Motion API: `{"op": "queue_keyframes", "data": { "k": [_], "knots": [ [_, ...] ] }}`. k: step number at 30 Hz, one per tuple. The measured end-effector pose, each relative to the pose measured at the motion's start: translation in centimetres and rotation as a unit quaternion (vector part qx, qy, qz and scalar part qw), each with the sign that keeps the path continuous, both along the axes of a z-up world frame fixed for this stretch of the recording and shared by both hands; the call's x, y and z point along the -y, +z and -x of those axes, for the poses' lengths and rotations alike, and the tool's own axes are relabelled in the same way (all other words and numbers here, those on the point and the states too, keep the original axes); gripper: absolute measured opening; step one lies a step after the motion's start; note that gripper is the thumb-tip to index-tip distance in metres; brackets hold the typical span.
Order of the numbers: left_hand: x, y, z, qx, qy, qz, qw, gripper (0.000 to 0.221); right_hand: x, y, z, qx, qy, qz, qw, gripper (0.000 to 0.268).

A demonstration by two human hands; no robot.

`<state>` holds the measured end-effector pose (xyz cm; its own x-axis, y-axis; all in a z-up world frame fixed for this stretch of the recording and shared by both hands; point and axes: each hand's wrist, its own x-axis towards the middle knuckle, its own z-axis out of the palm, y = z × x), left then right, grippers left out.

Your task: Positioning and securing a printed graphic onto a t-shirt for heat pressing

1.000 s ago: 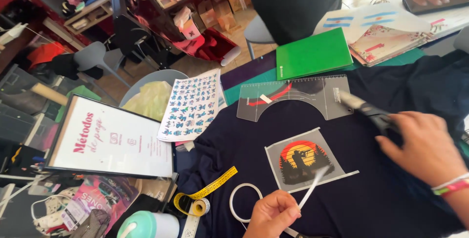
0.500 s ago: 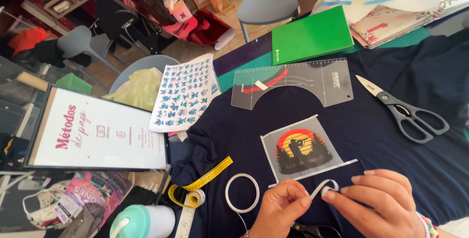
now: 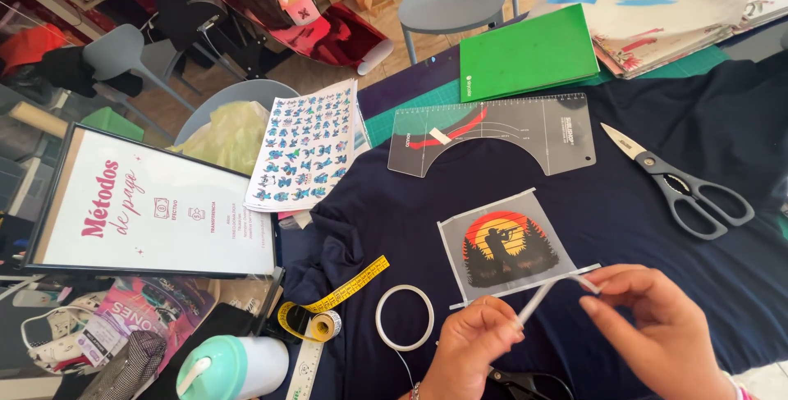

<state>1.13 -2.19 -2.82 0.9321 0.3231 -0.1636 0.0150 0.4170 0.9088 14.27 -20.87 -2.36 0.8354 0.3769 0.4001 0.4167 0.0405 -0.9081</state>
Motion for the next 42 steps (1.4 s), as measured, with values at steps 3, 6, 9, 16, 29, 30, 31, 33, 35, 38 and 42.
{"op": "queue_keyframes", "data": {
  "k": [3,6,9,16,29,30,31,33,35,38,42],
  "knots": [
    [0.1,0.4,-0.2,-0.022,0.028,0.011,0.999,0.014,0.5,-2.0,0.1,-0.163,0.053,-0.094,0.981,0.019],
    [0.1,1.3,-0.5,-0.002,0.051,0.01,0.999,0.013,0.5,-2.6,0.3,-0.143,0.073,-0.091,0.983,0.017],
    [0.1,2.0,-0.9,0.019,0.084,0.047,0.995,0.009,0.3,-2.2,0.8,-0.081,0.07,-0.058,0.993,0.015],
    [0.0,2.6,-2.4,0.031,0.152,0.161,0.975,0.015,-0.1,0.1,1.5,0.101,0.043,0.032,0.993,0.012],
    [0.2,3.5,-8.7,-0.083,0.073,0.018,0.994,0.013,0.1,0.0,-1.3,0.122,0.002,0.023,0.992,0.018],
    [0.4,3.8,-8.7,-0.062,0.058,0.005,0.996,0.015,-0.2,0.3,-1.9,0.07,0.02,0.07,0.995,0.036],
    [0.6,4.1,-8.8,-0.041,0.043,-0.008,0.998,0.017,-0.5,0.6,-2.4,0.016,0.037,0.117,0.992,0.058],
    [0.8,3.9,-8.8,-0.018,0.035,-0.002,0.999,0.017,-0.7,0.0,-2.7,-0.061,0.048,0.166,0.983,0.059],
    [0.8,3.9,-8.9,0.009,0.03,0.005,0.999,0.019,-0.9,-0.7,-2.9,-0.135,0.059,0.213,0.966,0.06],
    [0.5,4.1,-9.0,-0.021,0.039,-0.002,0.999,0.016,-1.0,-1.8,-2.7,-0.179,0.048,0.165,0.969,0.018],
    [0.1,3.4,-9.2,-0.048,0.055,-0.02,0.997,0.025,-0.7,-2.7,-2.5,-0.293,0.055,0.077,0.951,0.022]
  ]
}}
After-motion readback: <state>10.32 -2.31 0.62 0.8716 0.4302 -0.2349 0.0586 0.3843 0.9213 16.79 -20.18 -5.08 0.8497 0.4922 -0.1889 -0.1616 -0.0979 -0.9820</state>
